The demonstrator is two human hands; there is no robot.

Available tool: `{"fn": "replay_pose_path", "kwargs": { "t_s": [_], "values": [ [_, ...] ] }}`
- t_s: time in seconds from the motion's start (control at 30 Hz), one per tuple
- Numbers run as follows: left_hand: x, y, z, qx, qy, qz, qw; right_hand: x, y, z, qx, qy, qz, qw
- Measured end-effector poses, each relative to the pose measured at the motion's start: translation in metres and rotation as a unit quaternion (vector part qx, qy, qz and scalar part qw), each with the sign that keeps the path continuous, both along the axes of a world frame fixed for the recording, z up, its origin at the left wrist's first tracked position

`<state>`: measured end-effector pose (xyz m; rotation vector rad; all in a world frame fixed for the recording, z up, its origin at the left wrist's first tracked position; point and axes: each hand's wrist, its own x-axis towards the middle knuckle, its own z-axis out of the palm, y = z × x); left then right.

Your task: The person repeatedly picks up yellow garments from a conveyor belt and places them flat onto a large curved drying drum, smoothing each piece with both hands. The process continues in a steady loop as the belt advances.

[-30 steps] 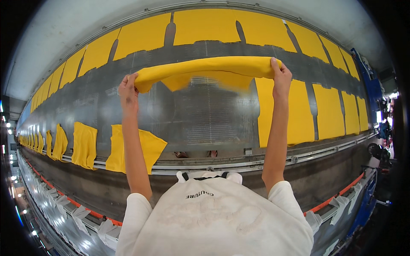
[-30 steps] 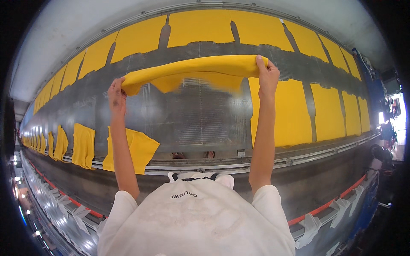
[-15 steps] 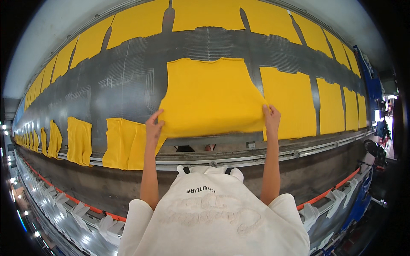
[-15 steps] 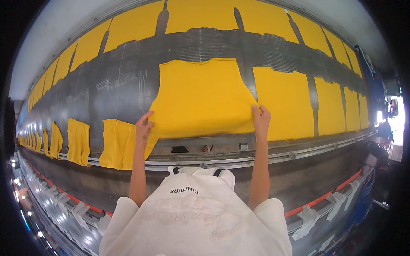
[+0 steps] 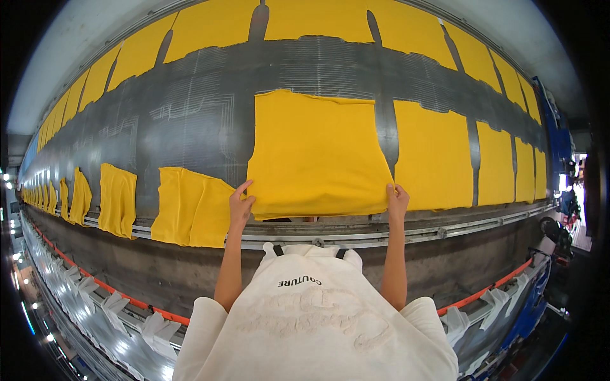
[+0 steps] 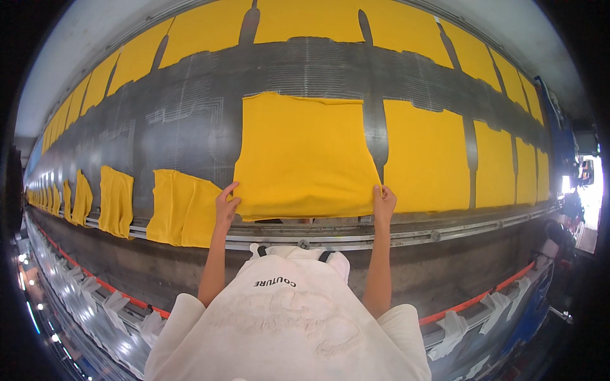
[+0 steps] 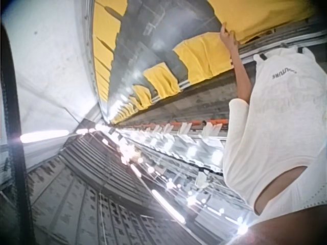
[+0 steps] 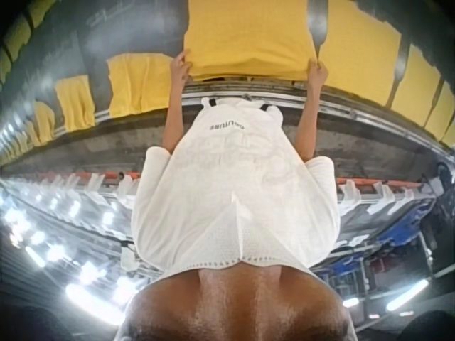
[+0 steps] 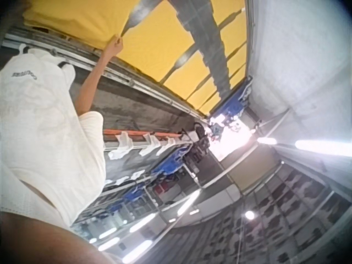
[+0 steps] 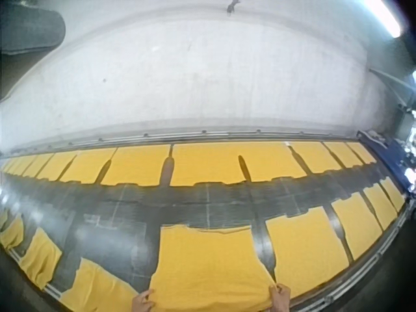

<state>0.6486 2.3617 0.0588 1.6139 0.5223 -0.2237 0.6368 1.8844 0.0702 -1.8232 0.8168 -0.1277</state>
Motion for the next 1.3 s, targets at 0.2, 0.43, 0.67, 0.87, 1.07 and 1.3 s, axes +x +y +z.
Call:
{"fn": "replay_pose_path", "kwargs": {
  "t_s": [0.2, 0.43, 0.67, 0.87, 1.07, 1.3],
  "values": [
    [-0.004, 0.004, -0.013, 0.035, 0.005, -0.002, 0.999, -0.006, -0.009, -0.019, 0.004, -0.017, 0.019, 1.0],
    [-0.004, 0.002, -0.035, 0.221, -0.129, -0.06, 0.965, -0.01, -0.013, -0.053, -0.023, 0.0, 0.029, 0.999],
    [-0.004, 0.007, -0.031, 0.18, -0.109, -0.069, 0.975, -0.008, -0.002, -0.053, -0.071, 0.022, 0.002, 0.997],
    [-0.031, 0.017, -0.022, 0.089, -0.038, -0.14, 0.985, -0.019, 0.01, -0.03, -0.122, 0.046, 0.025, 0.991],
    [-0.05, 0.013, -0.003, 0.08, -0.019, -0.125, 0.989, -0.057, 0.012, -0.033, -0.176, 0.05, 0.024, 0.983],
    [-0.042, 0.024, 0.016, 0.128, -0.007, -0.097, 0.987, -0.053, 0.003, -0.032, -0.131, 0.035, -0.01, 0.991]
  ]
}}
